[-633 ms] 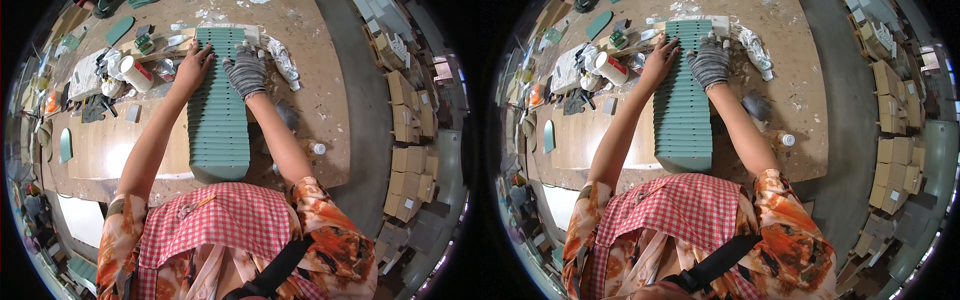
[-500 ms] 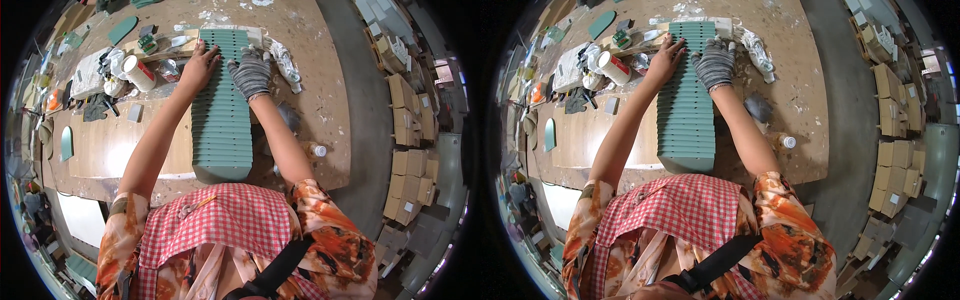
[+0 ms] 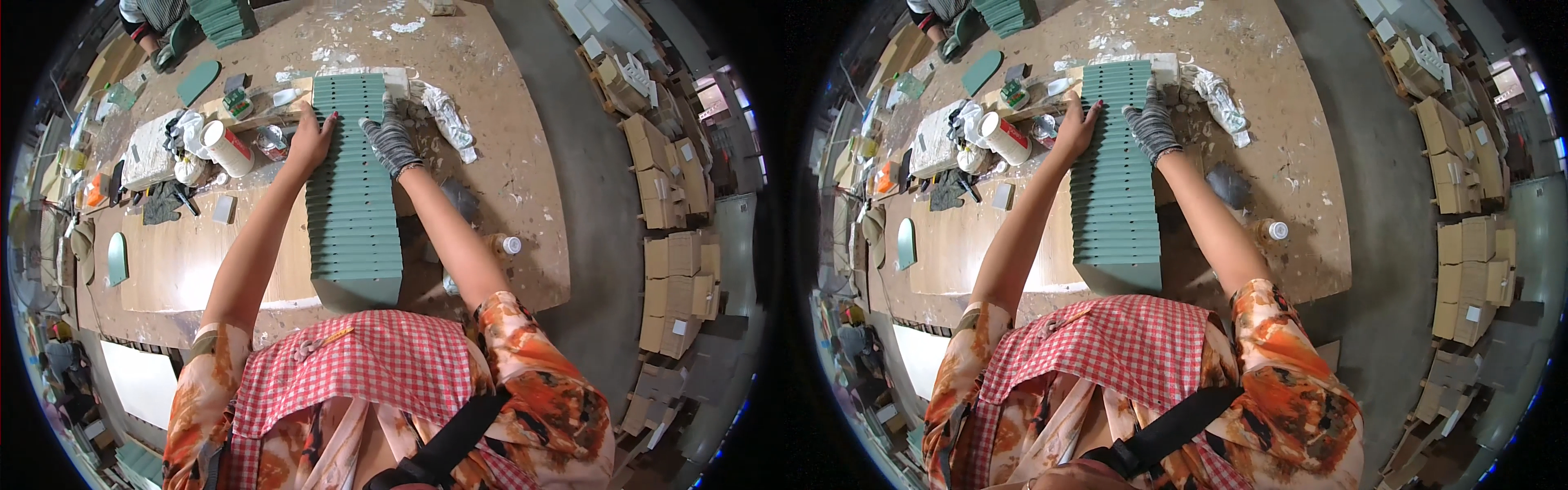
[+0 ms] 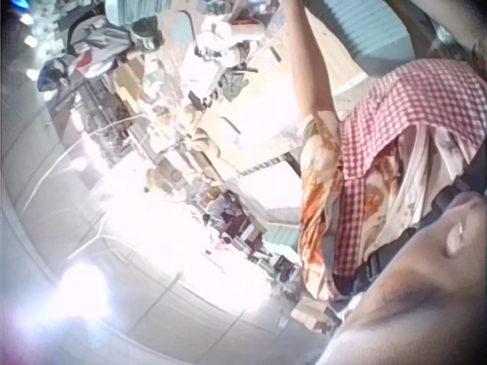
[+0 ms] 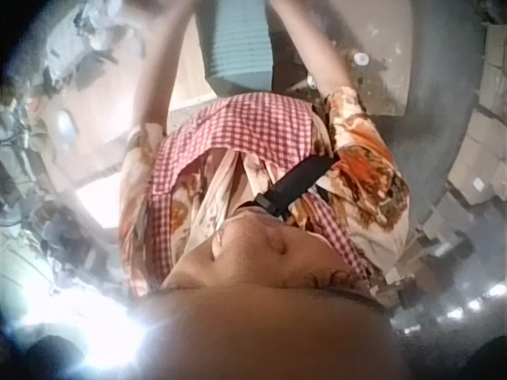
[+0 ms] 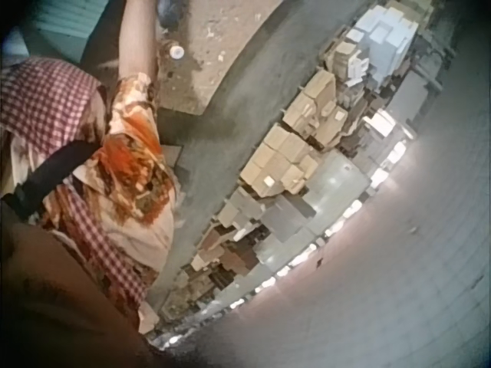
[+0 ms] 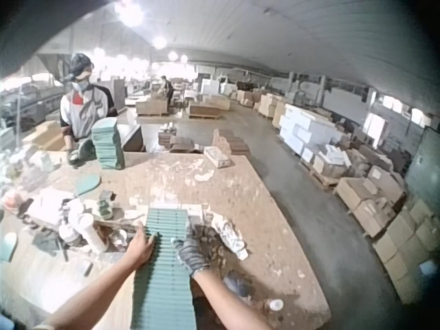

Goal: The person wipes the edges of a stack of green panels with a cloth, applies a green substance from a small block to the panels, and then wipes the panels again with the cloth.

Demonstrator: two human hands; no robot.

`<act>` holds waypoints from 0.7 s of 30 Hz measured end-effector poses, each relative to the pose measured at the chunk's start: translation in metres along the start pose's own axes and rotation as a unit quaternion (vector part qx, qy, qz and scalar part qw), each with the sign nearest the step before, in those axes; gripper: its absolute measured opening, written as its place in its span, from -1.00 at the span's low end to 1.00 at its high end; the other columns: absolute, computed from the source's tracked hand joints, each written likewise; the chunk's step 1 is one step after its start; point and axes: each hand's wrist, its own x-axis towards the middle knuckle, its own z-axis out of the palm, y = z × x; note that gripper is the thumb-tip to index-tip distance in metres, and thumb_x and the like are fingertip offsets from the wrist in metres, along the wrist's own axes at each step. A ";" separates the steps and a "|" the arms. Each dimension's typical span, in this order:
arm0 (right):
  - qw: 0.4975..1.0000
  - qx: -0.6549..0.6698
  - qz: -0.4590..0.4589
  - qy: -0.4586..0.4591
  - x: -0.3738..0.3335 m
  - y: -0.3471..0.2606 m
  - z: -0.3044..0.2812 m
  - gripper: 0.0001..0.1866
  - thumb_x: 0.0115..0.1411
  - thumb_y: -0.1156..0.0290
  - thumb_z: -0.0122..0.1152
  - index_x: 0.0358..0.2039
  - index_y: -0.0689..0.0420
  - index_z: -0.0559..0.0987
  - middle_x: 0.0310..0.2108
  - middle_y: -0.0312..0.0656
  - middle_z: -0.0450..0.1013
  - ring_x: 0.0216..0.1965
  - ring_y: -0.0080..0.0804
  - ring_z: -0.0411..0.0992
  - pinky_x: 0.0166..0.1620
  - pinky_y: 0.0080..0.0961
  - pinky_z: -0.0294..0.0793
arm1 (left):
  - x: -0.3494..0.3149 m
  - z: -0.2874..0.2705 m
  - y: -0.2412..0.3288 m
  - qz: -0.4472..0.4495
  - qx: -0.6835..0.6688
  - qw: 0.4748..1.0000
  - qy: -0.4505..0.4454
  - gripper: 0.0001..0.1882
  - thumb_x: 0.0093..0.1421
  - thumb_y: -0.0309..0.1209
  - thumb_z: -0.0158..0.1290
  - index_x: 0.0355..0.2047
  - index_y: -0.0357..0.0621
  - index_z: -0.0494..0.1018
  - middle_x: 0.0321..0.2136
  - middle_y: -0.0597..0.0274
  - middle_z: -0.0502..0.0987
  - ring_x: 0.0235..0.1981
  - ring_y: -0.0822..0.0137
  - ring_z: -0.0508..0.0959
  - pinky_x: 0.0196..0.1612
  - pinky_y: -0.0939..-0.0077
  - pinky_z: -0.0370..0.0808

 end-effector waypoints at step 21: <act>0.956 -0.233 -0.177 -0.004 -0.130 -0.007 -0.015 -0.29 0.28 0.10 -0.08 0.32 0.21 0.02 0.38 0.05 -0.17 0.37 0.06 -0.16 0.35 -0.06 -0.18 | -0.142 -0.089 0.097 0.049 0.126 0.972 -0.192 -0.38 0.37 -0.19 -0.28 0.34 -0.20 -0.07 0.37 0.00 -0.12 0.39 0.04 -0.16 0.36 0.02 -0.24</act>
